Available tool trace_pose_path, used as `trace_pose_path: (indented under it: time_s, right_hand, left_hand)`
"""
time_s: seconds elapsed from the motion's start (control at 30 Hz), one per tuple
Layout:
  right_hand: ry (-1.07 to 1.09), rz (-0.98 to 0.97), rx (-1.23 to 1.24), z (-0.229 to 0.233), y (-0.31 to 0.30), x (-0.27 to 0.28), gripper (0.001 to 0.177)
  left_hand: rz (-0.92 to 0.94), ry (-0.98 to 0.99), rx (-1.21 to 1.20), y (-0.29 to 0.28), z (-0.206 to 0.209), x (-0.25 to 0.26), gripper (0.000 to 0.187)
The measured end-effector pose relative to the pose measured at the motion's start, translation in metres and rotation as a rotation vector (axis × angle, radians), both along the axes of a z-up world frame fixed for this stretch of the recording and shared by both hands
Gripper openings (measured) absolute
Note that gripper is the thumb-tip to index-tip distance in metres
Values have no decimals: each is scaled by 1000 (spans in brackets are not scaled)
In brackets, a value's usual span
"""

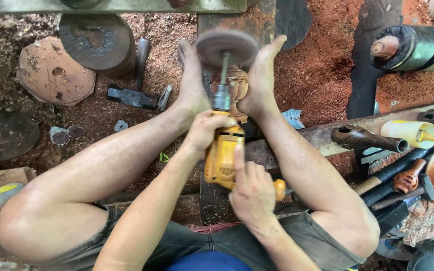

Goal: Polishing and finishing a decorative wooden object using a drill with a sanding attachment.

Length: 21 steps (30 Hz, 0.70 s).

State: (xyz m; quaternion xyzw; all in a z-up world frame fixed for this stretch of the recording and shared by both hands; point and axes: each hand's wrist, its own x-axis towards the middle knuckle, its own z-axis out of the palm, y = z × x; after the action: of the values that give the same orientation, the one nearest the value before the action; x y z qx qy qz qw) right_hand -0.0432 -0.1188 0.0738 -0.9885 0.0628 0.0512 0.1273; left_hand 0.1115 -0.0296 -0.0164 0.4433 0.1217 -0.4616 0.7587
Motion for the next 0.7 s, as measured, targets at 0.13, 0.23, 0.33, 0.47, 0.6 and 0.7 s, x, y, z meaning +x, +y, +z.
trace_pose_path:
  time_s: [0.13,0.23,0.33,0.47,0.6,0.7]
  right_hand:
    - [-57,85,-82,-21,7,4,88]
    - [-75,119,-72,-24,7,7,88]
    - [-49,135,-89,-21,8,2,87]
    - [-40,135,-117,-12,6,-6,85]
    - [-22,148,-135,-12,2,-8,89]
    - [-54,150,-145,-22,-2,-3,86]
  left_hand:
    - [28,-32,-25,20,-18,2,20]
    - [65,-7,-43,26,-27,-2,21]
    - [85,40,-45,27,-28,-10,22]
    - [62,22,-53,24,-17,-17,25]
    - [58,-6,-65,21,-19,-17,25]
    - [66,2,-71,19,-28,-12,25]
